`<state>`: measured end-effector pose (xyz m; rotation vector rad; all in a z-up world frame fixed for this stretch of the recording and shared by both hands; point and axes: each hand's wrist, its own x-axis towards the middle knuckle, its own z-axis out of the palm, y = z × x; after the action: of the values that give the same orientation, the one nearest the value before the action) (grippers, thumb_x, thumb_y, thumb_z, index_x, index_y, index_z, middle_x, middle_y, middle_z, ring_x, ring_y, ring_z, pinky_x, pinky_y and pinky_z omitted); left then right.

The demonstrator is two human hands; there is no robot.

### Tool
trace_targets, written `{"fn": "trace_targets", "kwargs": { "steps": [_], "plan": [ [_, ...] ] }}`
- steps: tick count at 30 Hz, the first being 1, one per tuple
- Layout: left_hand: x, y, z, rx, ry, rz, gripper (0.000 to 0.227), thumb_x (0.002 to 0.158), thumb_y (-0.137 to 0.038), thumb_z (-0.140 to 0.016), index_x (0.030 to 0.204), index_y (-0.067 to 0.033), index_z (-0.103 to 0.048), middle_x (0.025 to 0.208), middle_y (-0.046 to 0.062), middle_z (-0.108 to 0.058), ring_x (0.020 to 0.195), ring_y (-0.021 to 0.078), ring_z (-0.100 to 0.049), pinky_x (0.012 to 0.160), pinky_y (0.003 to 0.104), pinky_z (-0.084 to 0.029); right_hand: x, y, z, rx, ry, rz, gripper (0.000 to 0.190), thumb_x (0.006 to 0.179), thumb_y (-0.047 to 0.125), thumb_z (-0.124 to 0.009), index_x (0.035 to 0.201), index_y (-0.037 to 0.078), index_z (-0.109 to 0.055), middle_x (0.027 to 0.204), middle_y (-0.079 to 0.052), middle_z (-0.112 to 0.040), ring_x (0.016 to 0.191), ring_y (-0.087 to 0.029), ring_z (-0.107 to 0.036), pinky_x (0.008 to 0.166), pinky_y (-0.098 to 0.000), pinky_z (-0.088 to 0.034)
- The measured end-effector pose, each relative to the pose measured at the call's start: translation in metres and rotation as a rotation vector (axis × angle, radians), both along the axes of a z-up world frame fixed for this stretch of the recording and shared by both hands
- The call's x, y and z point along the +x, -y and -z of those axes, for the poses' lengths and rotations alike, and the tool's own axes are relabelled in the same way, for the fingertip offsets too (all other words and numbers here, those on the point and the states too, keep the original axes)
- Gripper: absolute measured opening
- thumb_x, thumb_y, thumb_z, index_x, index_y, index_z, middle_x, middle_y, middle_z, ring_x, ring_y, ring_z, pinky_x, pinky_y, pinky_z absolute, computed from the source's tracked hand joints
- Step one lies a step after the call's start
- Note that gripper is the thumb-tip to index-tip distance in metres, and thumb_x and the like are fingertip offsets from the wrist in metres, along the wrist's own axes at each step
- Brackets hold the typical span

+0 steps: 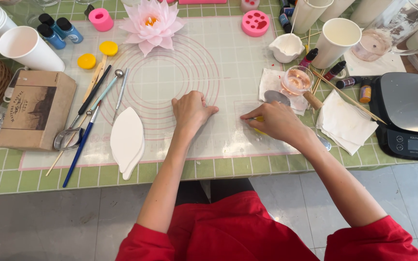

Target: Trim small circular wax pieces using scissors at a craft workbench.

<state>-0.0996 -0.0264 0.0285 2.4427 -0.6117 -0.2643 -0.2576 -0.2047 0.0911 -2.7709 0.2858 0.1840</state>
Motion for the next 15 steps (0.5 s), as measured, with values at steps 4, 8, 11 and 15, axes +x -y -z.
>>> {"fn": "trace_targets", "kwargs": {
  "steps": [4,8,11,15],
  "plan": [
    [0.002,-0.01,-0.003,-0.039,0.036,0.017,0.044,0.065,-0.033,-0.095,0.061,-0.0118,-0.056,0.059,0.004,-0.062,0.063,0.0221,-0.06,0.083,0.04,-0.037,-0.003,0.003,-0.003,0.002,0.044,-0.001,0.023,0.089,0.032,-0.071,0.109,0.028,-0.082,0.078,-0.015,-0.074,0.069,-0.032,-0.068,0.068,-0.0456,-0.054],
    [-0.002,-0.031,0.009,-0.516,-0.288,0.045,0.048,0.086,-0.022,-0.084,0.069,-0.0086,-0.041,0.066,0.005,-0.047,0.064,0.0145,-0.043,0.059,0.034,-0.038,-0.016,0.002,-0.019,0.169,0.125,0.0,0.024,0.089,0.026,-0.07,0.108,0.017,-0.081,0.08,-0.015,-0.076,0.07,-0.029,-0.072,0.07,-0.0412,-0.055],
    [-0.019,-0.043,-0.006,-0.92,-0.432,0.102,0.032,0.093,-0.009,-0.072,0.077,-0.009,-0.044,0.084,0.005,-0.059,0.076,0.0119,-0.055,0.069,0.031,-0.048,-0.02,-0.009,-0.031,0.266,0.188,-0.025,0.023,0.089,0.023,-0.071,0.107,0.013,-0.08,0.084,-0.014,-0.077,0.072,-0.027,-0.072,0.07,-0.0381,-0.055],
    [-0.039,-0.06,-0.036,-1.158,-0.667,0.079,0.022,0.093,-0.002,-0.056,0.108,-0.0173,-0.054,0.101,0.017,-0.076,0.084,0.0172,-0.073,0.077,0.026,-0.052,-0.02,-0.02,-0.028,0.289,0.366,-0.166,0.019,0.089,0.022,-0.073,0.103,0.011,-0.08,0.09,-0.011,-0.078,0.079,-0.026,-0.068,0.074,-0.0363,-0.053]
  ]
}}
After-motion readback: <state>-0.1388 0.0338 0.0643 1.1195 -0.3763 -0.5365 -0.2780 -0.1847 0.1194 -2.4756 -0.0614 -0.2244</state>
